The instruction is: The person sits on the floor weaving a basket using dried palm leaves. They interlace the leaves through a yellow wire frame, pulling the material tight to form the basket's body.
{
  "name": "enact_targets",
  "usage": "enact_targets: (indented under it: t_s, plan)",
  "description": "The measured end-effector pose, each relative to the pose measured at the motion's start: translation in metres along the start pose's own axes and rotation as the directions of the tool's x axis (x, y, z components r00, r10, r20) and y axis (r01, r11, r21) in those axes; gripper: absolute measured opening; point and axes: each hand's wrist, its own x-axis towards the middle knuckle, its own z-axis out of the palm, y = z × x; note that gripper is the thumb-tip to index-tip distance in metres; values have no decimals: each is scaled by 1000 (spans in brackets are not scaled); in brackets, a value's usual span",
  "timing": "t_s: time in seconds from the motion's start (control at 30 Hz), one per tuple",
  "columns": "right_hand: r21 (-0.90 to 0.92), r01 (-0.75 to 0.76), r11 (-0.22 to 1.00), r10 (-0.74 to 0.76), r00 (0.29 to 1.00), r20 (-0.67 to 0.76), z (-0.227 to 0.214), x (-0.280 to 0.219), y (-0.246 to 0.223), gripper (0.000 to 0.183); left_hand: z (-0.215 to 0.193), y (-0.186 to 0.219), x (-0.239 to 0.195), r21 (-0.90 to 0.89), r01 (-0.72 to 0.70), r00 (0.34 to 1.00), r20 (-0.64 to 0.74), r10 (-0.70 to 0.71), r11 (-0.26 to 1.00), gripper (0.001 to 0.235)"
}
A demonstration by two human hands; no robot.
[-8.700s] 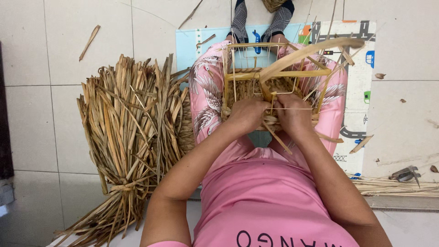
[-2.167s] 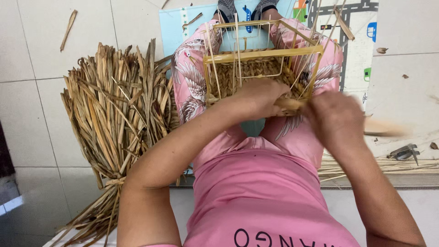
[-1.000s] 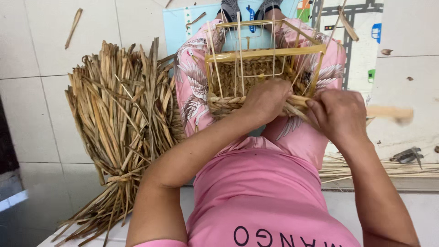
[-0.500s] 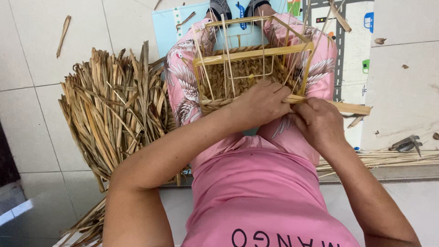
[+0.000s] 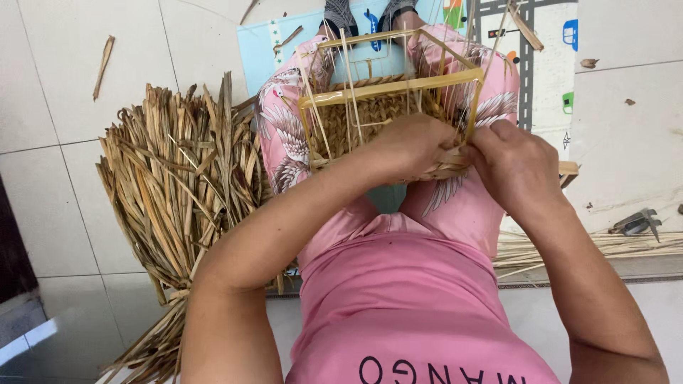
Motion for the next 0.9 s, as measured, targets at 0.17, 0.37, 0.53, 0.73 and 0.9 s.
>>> enact_targets:
  t_s: [0.17,0.37,0.53,0.73,0.9]
  plan:
    - [-16,206,978,-195,897,-397,-3,-4,-4,17,15,0,5,110,-16,992,-125,30,994,16]
    - [370,-13,929,55,993,-104,36,-17,5,31,22,-1,-10,-53,-99,962,-261,82,994,11]
    - [741,-109,662,58,994,94,59,16,24,38,34,0,-30,10,-165,895,-419,154,986,19]
    - [959,-255,-123,156,950,272,52,-15,63,40,30,-2,-10,-18,69,965,-251,-71,997,22]
    - [988,-80,-128,297,948,115,45,-37,27,30,38,15,2,182,37,982,-191,-1,983,21]
